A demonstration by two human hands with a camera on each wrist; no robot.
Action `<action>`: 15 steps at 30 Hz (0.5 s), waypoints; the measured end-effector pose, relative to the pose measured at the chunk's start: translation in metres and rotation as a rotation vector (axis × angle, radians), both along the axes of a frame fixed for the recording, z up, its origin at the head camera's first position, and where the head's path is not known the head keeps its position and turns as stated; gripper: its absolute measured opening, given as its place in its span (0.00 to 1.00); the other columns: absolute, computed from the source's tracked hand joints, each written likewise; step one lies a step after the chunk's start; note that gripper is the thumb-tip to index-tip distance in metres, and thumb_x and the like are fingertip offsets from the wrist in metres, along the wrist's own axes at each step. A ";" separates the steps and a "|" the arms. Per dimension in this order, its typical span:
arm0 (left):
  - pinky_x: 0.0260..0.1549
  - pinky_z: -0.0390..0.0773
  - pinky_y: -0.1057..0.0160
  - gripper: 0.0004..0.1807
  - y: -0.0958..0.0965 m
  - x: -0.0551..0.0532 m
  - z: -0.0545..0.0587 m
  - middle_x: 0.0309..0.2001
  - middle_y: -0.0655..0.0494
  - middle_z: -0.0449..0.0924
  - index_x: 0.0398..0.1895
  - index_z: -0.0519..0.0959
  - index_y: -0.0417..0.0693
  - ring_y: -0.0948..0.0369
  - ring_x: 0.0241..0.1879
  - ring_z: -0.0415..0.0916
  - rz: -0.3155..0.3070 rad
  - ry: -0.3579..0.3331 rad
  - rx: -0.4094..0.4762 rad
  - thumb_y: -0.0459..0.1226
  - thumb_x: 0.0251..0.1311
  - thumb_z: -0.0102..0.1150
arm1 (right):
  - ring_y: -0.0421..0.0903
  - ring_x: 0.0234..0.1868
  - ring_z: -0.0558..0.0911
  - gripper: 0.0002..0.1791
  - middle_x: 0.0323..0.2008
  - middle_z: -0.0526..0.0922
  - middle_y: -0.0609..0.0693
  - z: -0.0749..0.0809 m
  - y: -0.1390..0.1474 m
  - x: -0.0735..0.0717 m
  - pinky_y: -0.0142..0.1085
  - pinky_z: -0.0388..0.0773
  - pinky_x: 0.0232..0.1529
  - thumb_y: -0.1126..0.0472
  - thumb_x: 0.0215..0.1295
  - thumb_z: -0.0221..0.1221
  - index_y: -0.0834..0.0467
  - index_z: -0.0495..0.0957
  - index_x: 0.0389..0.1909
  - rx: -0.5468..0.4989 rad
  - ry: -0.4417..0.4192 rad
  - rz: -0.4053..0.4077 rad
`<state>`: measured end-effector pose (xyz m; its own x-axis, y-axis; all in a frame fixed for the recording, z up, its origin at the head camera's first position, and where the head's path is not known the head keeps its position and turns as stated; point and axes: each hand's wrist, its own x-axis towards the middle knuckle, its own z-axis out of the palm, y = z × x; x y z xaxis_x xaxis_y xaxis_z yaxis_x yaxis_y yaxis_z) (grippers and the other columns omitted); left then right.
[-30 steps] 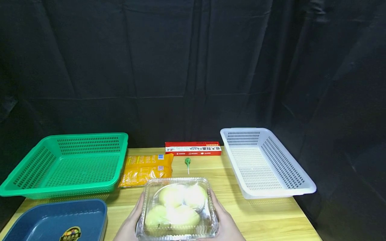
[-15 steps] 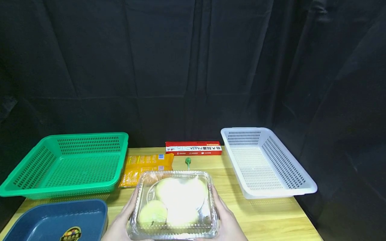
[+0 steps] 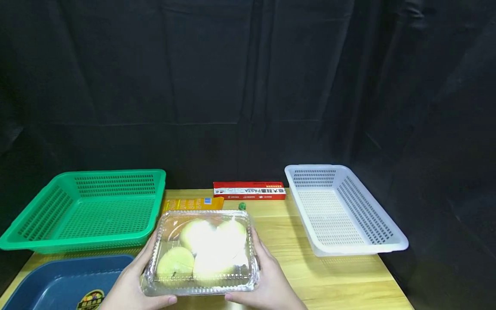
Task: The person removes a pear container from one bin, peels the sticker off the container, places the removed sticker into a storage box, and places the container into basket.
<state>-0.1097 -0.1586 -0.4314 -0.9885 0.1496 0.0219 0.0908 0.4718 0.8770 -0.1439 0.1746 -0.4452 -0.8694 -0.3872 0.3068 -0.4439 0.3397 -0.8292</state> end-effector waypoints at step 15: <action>0.64 0.68 0.24 0.74 -0.090 -0.013 0.026 0.84 0.33 0.46 0.88 0.36 0.59 0.26 0.77 0.52 0.052 0.106 -0.153 0.48 0.50 0.85 | 0.54 0.79 0.64 0.79 0.84 0.57 0.49 0.032 -0.091 -0.035 0.55 0.72 0.72 0.46 0.39 0.87 0.46 0.44 0.87 -0.008 -0.051 0.033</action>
